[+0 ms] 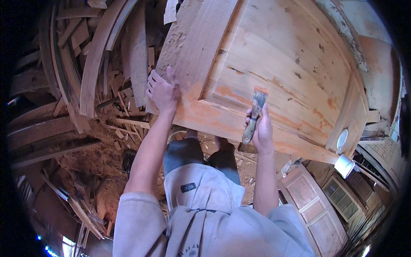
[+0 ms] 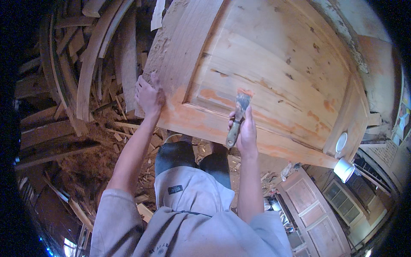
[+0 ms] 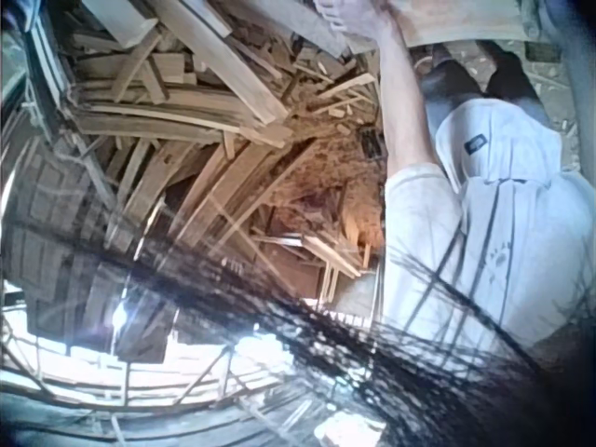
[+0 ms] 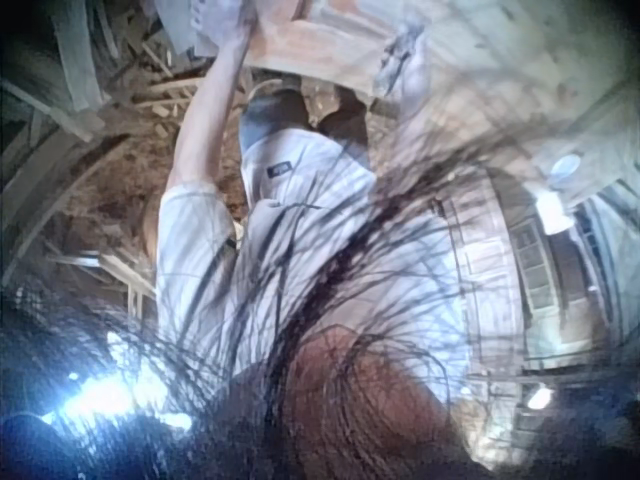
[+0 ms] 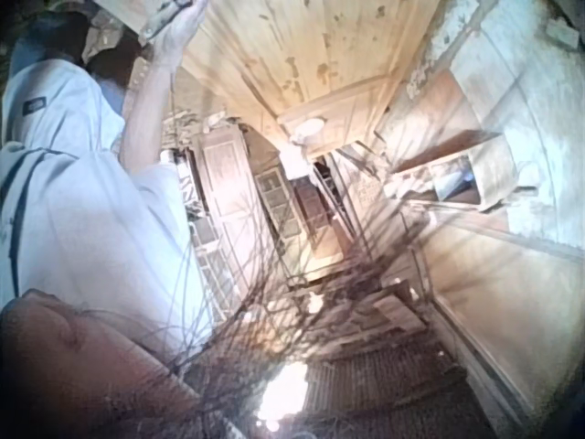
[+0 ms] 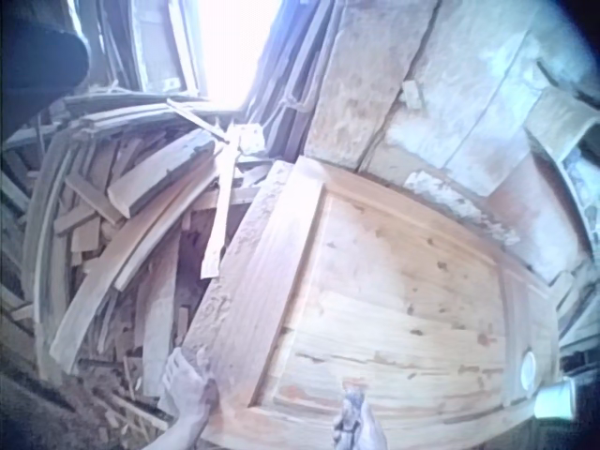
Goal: The person applies a wood filler or stain to a wooden door using a scraper and a brush, working the material into the wood grain.
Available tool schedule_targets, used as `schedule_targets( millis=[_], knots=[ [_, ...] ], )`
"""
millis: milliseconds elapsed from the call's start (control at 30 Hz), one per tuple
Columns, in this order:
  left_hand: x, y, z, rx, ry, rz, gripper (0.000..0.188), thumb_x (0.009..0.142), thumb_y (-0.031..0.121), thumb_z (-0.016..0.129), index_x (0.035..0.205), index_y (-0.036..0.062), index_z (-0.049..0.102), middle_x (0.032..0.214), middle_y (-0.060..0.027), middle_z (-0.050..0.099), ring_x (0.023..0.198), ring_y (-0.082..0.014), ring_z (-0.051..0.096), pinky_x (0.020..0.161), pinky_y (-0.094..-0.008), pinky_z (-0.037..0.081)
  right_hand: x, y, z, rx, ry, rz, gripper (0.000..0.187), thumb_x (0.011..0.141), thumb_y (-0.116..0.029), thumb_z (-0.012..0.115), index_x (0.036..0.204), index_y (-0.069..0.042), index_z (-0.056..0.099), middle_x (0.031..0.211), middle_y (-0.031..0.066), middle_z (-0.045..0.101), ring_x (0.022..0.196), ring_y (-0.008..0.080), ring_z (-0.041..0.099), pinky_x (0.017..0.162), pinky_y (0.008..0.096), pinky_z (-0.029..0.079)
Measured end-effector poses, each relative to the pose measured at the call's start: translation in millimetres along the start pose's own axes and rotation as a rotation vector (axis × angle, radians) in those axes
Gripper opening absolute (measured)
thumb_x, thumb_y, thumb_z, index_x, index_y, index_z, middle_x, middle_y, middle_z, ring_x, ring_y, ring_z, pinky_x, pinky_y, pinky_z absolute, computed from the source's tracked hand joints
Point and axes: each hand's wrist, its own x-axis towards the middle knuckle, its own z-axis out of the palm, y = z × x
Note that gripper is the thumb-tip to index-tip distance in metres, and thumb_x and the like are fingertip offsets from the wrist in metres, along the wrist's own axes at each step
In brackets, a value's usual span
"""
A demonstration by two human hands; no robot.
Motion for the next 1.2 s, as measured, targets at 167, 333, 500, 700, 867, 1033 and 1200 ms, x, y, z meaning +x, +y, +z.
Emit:
schedule_targets(
  millis=[167,333,500,700,867,1033,1200],
  knots=[
    [-1,-3,3,-0.004,0.049,0.023,0.071,0.092,0.058,0.034,0.128,-0.0028,0.041,0.127,-0.0235,0.049,0.119,-0.0370,0.045,0.100,-0.0518,0.028,-4,46,-16,-0.276,0.006,-0.065,0.032,0.099,-0.035,0.043,0.113,-0.009,0.055,0.082,0.0009,0.055,0.066,0.0090,0.052,0.060,0.0242,0.046],
    [0,0,-1,0.011,-0.023,-0.010,0.076,0.091,0.061,0.031,0.131,-0.0028,0.039,0.131,-0.0249,0.045,0.123,-0.0388,0.042,0.102,-0.0534,0.027,6,52,29,-1.325,0.038,-0.679,0.045,0.095,-0.022,0.049,0.139,-0.022,0.041,0.085,0.0145,0.052,0.069,0.0311,0.057,0.067,0.0434,0.049],
    [-1,3,0,-0.011,-0.014,-0.001,0.075,0.092,0.060,0.031,0.131,-0.0028,0.039,0.132,-0.0246,0.045,0.123,-0.0385,0.042,0.102,-0.0531,0.027,13,57,41,-1.673,0.140,-0.531,0.041,0.095,-0.022,0.049,0.136,-0.024,0.045,0.089,0.0181,0.051,0.074,0.0387,0.060,0.066,0.0488,0.050],
    [0,-2,3,-0.002,0.010,-0.002,0.073,0.092,0.058,0.033,0.130,-0.0031,0.040,0.130,-0.0235,0.047,0.122,-0.0370,0.043,0.101,-0.0517,0.028,1,30,12,-1.857,0.026,-0.386,0.053,0.089,-0.014,0.048,0.141,-0.023,0.037,0.095,0.0224,0.052,0.075,0.0404,0.063,0.066,0.0500,0.052],
    [-2,0,-4,0.001,0.018,-0.022,0.070,0.091,0.057,0.036,0.128,-0.0031,0.042,0.127,-0.0220,0.049,0.119,-0.0352,0.046,0.100,-0.0501,0.030,-5,-11,3,-1.232,-0.097,-0.418,0.026,0.095,-0.021,0.046,0.115,-0.006,0.054,0.075,0.0191,0.058,0.069,0.0330,0.061,0.063,0.0449,0.050],
    [1,-3,2,0.015,0.054,0.015,0.070,0.091,0.056,0.037,0.127,-0.0039,0.042,0.125,-0.0220,0.050,0.118,-0.0352,0.046,0.100,-0.0492,0.030,30,-13,-10,-0.990,-0.082,0.187,0.025,0.095,-0.025,0.048,0.093,-0.001,0.054,0.073,0.0158,0.060,0.066,0.0319,0.055,0.066,0.0405,0.047],
    [1,-1,-3,-0.001,0.025,0.003,0.070,0.092,0.056,0.036,0.129,-0.0036,0.041,0.126,-0.0229,0.049,0.119,-0.0365,0.045,0.101,-0.0491,0.029,51,-9,-1,-1.551,-0.097,-0.283,0.030,0.094,-0.032,0.048,0.090,-0.004,0.057,0.080,0.0217,0.062,0.074,0.0404,0.059,0.067,0.0446,0.046]
  ],
)
